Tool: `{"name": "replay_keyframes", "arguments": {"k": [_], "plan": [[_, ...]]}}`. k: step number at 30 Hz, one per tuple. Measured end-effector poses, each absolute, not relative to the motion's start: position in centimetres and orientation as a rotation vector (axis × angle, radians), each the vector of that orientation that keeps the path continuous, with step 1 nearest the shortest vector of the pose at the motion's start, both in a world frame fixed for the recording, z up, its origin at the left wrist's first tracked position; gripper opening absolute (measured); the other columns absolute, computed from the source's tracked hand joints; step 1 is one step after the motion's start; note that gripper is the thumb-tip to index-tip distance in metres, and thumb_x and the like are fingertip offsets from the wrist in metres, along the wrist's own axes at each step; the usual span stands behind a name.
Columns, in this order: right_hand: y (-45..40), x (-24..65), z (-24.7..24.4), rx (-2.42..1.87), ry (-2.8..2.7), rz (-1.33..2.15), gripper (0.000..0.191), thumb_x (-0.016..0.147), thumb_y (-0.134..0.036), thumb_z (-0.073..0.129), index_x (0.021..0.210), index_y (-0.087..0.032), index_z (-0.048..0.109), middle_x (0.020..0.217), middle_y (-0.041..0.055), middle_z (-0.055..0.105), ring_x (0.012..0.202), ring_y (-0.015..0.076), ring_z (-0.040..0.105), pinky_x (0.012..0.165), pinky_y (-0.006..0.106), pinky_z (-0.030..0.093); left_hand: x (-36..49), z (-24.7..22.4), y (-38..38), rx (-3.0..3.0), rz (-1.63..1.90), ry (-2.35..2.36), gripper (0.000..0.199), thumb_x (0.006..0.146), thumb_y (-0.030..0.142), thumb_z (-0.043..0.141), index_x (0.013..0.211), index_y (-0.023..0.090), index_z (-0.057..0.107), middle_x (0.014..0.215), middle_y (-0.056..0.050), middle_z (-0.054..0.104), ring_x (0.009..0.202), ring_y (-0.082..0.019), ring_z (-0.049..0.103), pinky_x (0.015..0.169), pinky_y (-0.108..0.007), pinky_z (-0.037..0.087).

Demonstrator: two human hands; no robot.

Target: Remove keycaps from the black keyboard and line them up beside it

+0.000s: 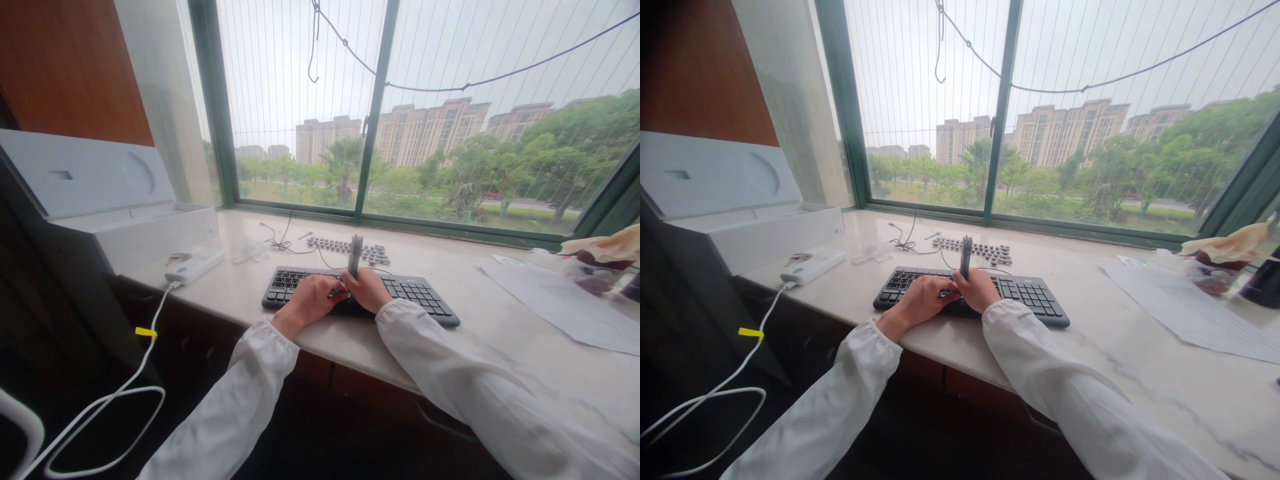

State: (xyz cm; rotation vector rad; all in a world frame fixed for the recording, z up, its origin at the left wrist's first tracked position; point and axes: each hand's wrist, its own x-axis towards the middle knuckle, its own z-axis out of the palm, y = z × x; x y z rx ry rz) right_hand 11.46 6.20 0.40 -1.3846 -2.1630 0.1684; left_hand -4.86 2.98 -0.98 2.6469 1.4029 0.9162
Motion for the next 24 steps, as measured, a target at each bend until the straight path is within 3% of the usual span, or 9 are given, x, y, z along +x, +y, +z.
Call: {"name": "replay_keyframes", "arguments": {"k": [9,24], "plan": [[6.09,11.39,0.33,-1.374,-2.120,0.228,0.035,0.085,-0.031,0.036,0.055,-0.018,0.050,0.052,-0.0002,0.045,0.052,0.0114,0.034,0.052,0.026,0.021,-4.42,-0.30,2.24,2.646,0.793,1.552,0.027,0.087,0.041,0.055,0.098,0.021,0.069,0.097,-0.008,0.070,0.096,-0.023,0.064,0.086,-0.032,0.047],[5.73,11.21,0.56,-1.426,-2.086,0.240,0.037,0.084,-0.031,0.036,0.053,-0.017,0.051,0.053,0.0008,0.049,0.052,0.0117,0.036,0.052,0.026,0.022,-4.23,-0.51,2.29,2.714,0.787,1.540,0.022,0.087,0.037,0.054,0.099,0.022,0.065,0.100,-0.005,0.068,0.098,-0.023,0.062,0.085,-0.033,0.047]]}}
